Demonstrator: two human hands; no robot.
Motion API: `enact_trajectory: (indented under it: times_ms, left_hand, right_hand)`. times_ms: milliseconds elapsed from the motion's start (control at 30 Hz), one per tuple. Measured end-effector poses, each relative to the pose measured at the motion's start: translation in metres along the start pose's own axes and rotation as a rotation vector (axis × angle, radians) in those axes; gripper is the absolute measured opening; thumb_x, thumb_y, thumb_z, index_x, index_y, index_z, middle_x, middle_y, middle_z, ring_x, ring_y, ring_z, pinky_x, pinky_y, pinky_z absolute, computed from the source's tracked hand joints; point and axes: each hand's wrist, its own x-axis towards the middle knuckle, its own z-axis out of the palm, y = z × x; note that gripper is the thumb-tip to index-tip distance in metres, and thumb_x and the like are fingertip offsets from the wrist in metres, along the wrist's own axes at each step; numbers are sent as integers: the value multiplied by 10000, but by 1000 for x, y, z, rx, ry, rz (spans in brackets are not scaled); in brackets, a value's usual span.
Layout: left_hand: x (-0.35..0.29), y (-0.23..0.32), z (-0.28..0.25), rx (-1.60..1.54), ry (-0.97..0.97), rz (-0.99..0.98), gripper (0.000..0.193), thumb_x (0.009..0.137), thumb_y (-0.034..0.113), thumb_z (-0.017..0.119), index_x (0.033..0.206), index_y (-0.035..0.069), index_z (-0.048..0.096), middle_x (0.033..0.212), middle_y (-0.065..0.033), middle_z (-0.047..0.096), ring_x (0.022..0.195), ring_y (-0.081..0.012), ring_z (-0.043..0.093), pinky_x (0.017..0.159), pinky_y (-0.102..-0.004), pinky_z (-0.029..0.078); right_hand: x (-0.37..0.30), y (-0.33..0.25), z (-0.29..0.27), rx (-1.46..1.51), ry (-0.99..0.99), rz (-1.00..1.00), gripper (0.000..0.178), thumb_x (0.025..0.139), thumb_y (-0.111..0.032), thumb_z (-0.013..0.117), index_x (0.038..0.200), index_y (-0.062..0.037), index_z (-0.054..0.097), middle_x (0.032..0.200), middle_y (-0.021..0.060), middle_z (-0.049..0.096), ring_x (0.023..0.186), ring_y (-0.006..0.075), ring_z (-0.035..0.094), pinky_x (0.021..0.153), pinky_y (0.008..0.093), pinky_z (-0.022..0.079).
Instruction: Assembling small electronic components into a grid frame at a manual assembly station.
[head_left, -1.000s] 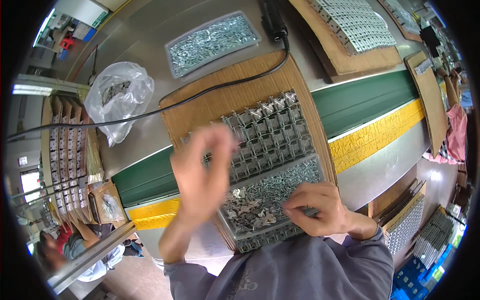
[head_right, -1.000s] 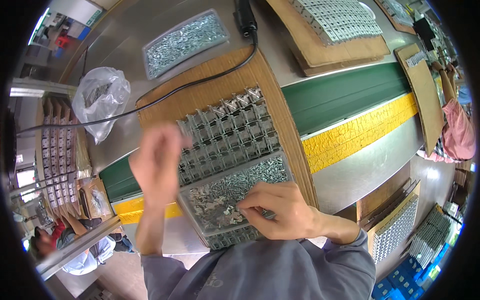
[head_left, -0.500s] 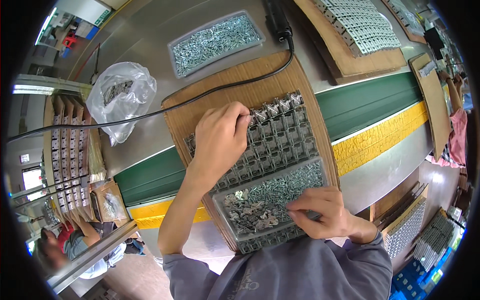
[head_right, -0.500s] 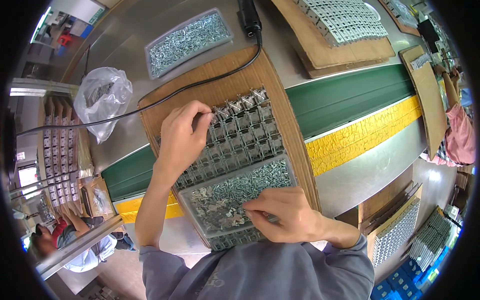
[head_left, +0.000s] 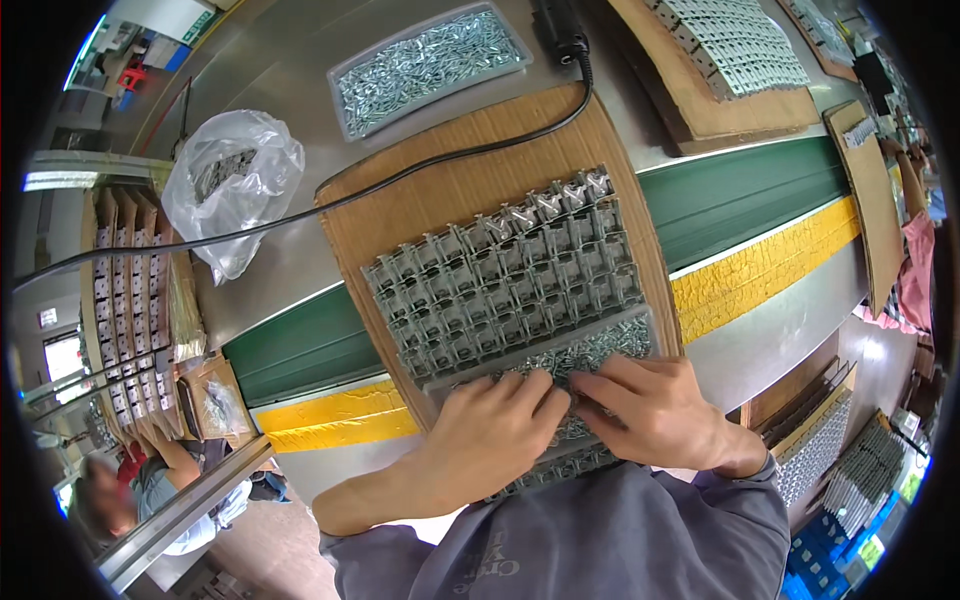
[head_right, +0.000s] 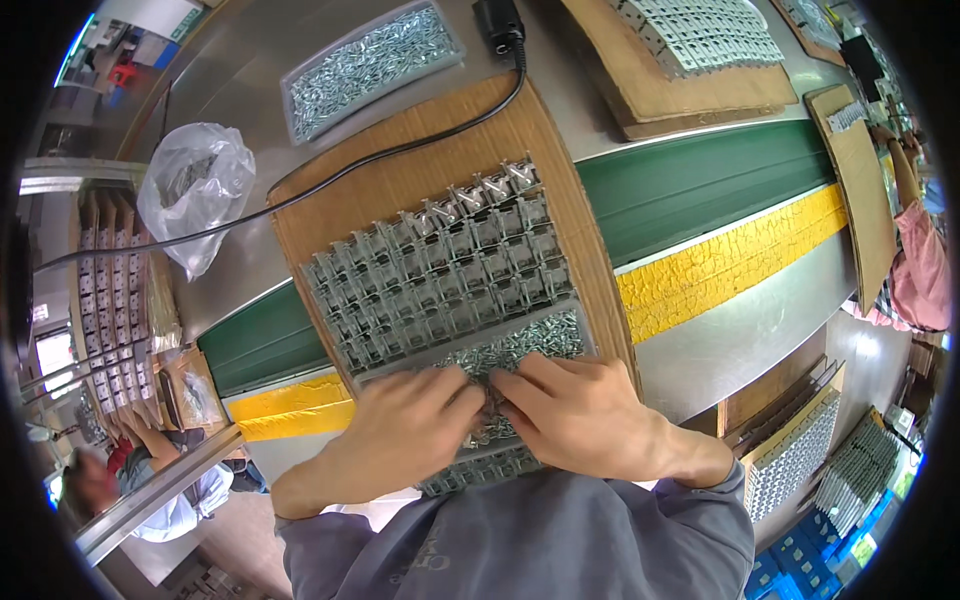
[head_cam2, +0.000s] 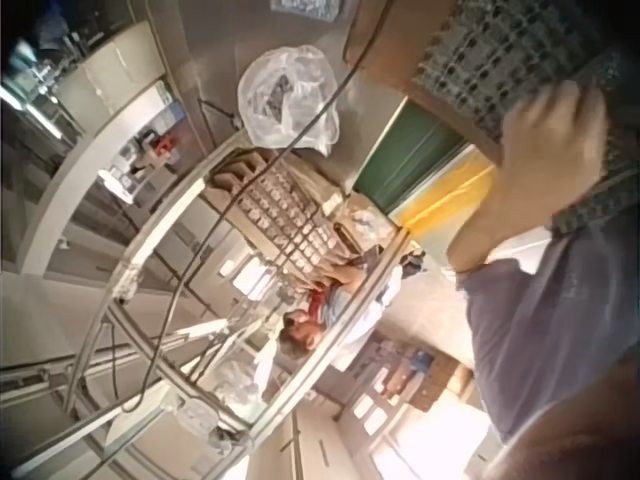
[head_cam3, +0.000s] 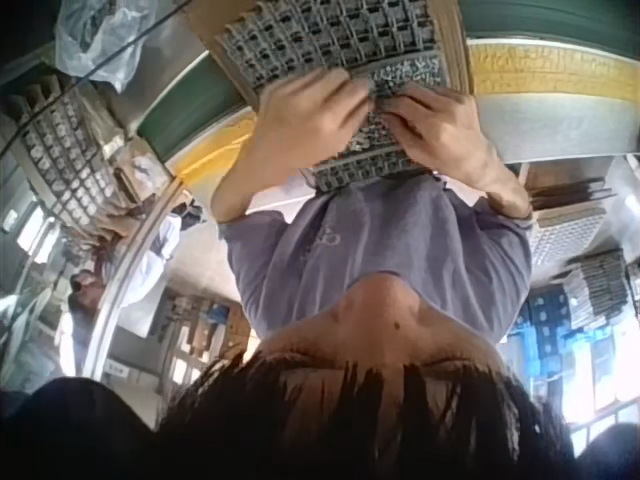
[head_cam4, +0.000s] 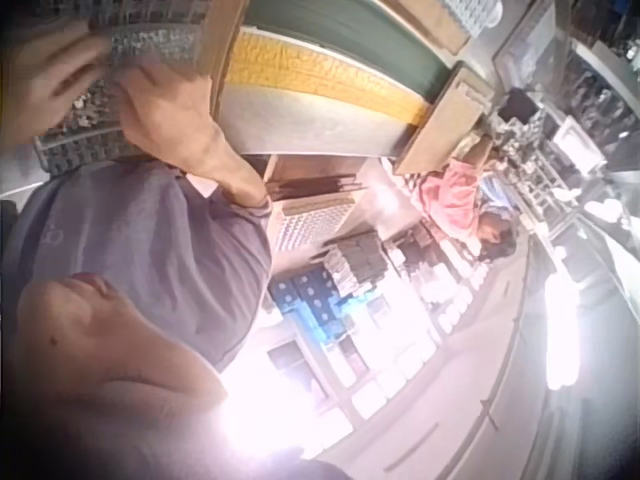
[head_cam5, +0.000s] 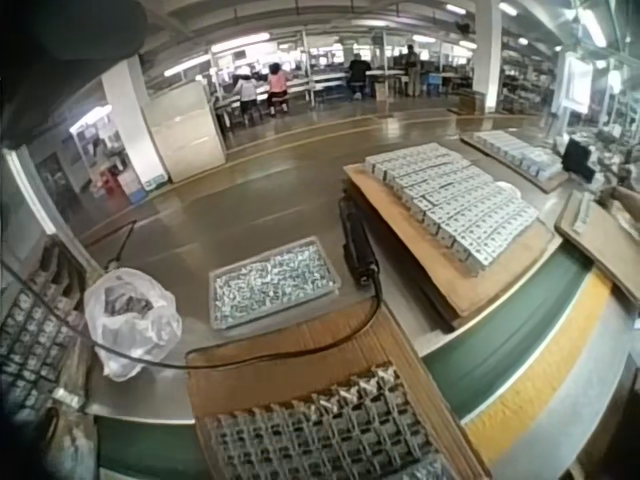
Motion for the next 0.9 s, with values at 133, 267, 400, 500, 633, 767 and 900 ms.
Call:
enact_trajectory:
  times_ms: [133, 267, 400, 500, 633, 767, 900]
  left_hand:
    - [-11, -4, -2, -89, 117, -5, 148, 830, 147, 700, 885, 63, 591, 794, -33, 541, 737, -182, 625, 646, -309, 503]
    - [-16, -3, 7, -216, 188, -17, 186, 766, 148, 767, 819, 75, 604, 793, -35, 578, 701, -205, 624, 611, -337, 502]
    - [-16, -2, 8, -84, 95, -62, 179, 763, 134, 756, 841, 65, 611, 812, -43, 566, 711, -215, 618, 605, -335, 499]
    - [-18, -5, 8, -77, 95, 3, 175, 768, 120, 745, 864, 54, 614, 838, -49, 564, 710, -220, 616, 605, -338, 505]
    - [-23, -6, 9, -202, 114, 6, 151, 779, 56, 730, 898, 26, 641, 850, -51, 579, 700, -209, 626, 585, -333, 511]
    - [-21, 0, 6, -259, 153, -45, 165, 769, 6, 740, 924, 9, 683, 861, -55, 604, 682, -210, 634, 564, -335, 512]
    - [-18, 0, 3, -392, 303, -37, 235, 737, -6, 785, 960, 8, 714, 825, -53, 627, 641, -226, 632, 537, -336, 507]
  right_hand:
    - [0, 6, 10, -35, -28, -37, 155, 765, -64, 730, 909, -63, 674, 773, 37, 566, 662, 219, 652, 549, 359, 524]
    - [3, 3, 7, 92, 34, -111, 177, 707, -1, 789, 847, -42, 688, 744, 51, 610, 566, 224, 612, 491, 343, 489]
    - [0, 0, 10, 198, 69, -74, 190, 705, 22, 804, 833, -38, 677, 765, 66, 645, 578, 223, 632, 493, 338, 490]
    - [0, 0, 11, 274, 100, -52, 191, 712, 26, 812, 832, -31, 675, 773, 80, 654, 588, 229, 646, 499, 335, 499]
    - [-1, 2, 7, 311, 28, -2, 189, 714, 32, 813, 817, -24, 665, 774, 88, 657, 593, 238, 651, 501, 337, 503]
    - [-1, 4, 15, 302, 90, -34, 182, 720, 47, 776, 880, -1, 702, 752, 91, 649, 579, 243, 641, 489, 343, 487]
    - [-1, 7, 14, 341, 153, -101, 258, 727, 68, 718, 981, 20, 726, 710, 87, 632, 558, 240, 626, 486, 333, 475]
